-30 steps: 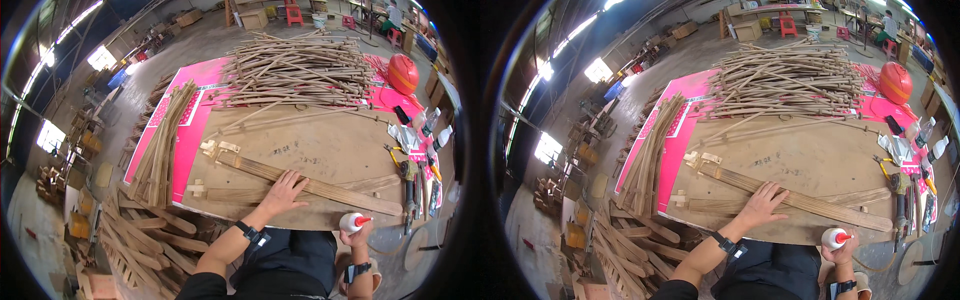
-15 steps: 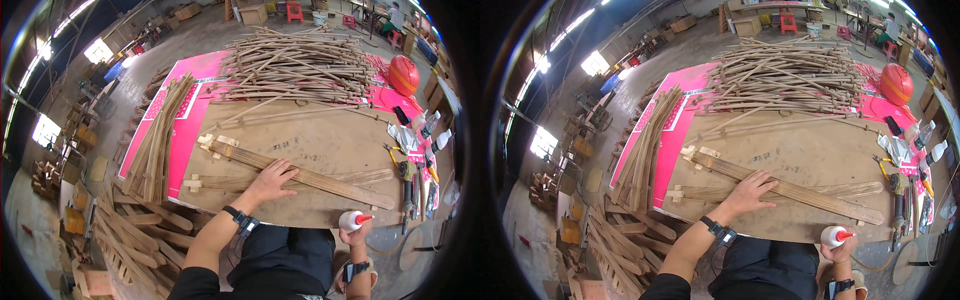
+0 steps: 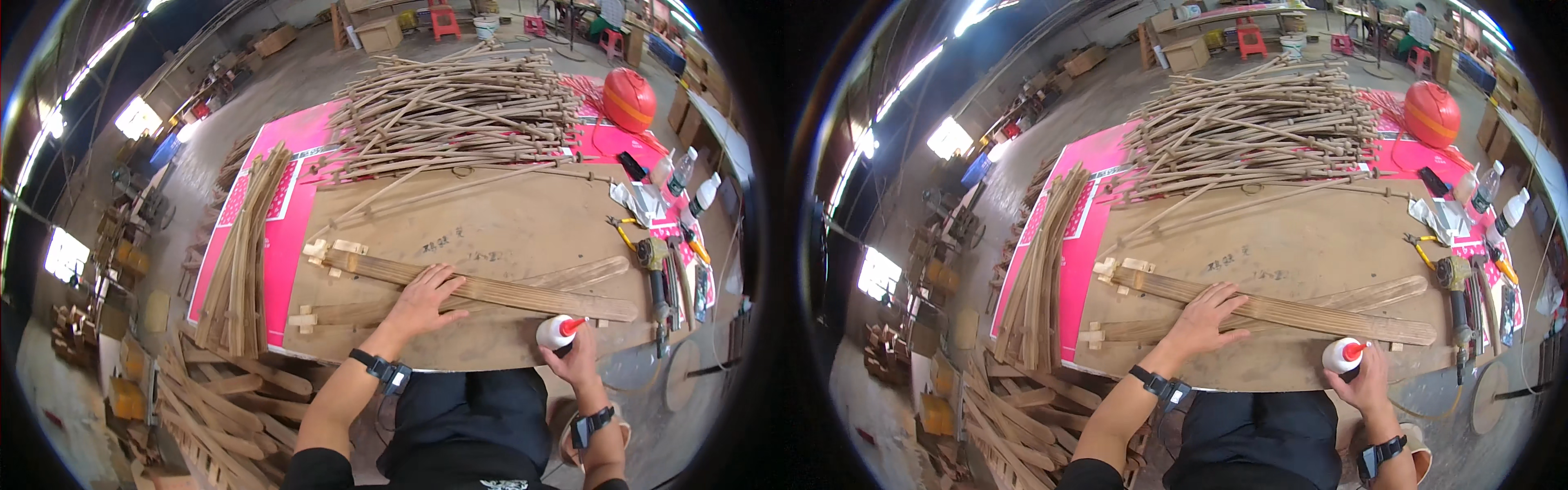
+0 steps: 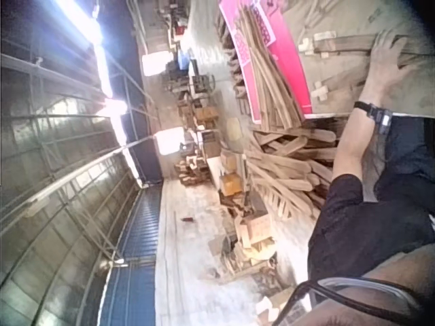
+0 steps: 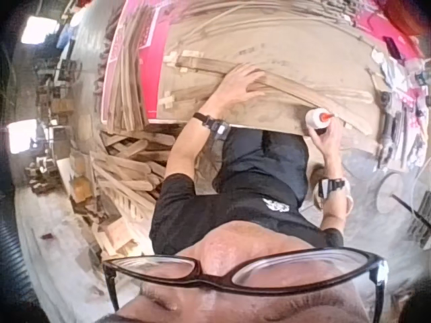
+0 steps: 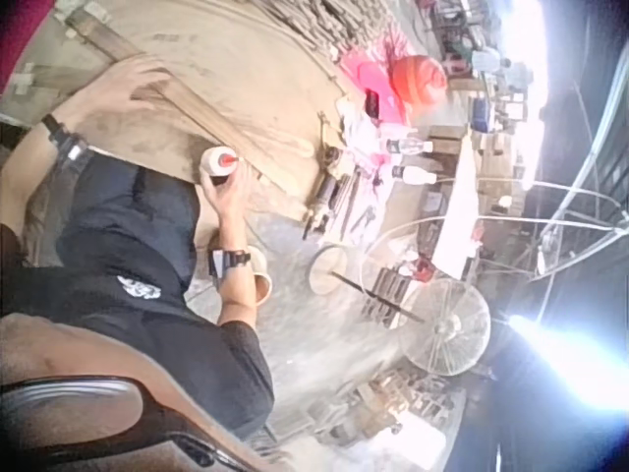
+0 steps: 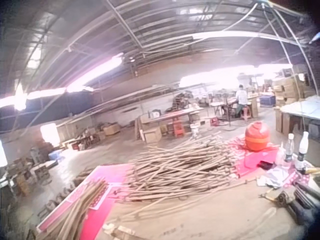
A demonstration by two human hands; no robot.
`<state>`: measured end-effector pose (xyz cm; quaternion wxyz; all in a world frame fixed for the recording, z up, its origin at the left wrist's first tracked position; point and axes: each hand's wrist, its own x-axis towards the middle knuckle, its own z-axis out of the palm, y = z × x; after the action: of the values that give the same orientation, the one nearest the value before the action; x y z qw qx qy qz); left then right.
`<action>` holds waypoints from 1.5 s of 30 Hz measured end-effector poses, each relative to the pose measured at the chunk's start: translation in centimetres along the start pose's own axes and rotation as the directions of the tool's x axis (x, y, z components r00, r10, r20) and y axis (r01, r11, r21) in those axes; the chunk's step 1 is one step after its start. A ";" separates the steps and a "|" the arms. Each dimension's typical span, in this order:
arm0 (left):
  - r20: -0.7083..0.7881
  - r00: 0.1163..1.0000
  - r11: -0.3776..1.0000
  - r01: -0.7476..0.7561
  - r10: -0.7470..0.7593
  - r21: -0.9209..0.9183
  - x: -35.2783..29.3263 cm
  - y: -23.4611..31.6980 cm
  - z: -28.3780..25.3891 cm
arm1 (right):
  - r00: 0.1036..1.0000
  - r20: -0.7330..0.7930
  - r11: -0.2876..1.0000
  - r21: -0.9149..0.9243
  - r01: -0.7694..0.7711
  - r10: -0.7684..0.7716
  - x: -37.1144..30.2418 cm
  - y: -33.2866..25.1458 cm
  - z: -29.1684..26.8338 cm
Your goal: Assembling wooden components using glue and a pneumatic nail gun.
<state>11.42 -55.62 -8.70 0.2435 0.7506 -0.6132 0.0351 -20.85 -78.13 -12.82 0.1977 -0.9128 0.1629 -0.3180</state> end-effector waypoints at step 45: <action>-0.230 0.948 0.957 0.255 -0.220 0.139 -4.7 2.1 1.4 | 0.999 -0.042 0.999 0.011 -0.032 0.032 1.7 -2.2 -1.2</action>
<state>7.93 -52.16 -10.88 0.2463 0.8288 -0.4835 0.1364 -20.01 -77.25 -10.03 0.2042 -0.9021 0.1799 -0.3347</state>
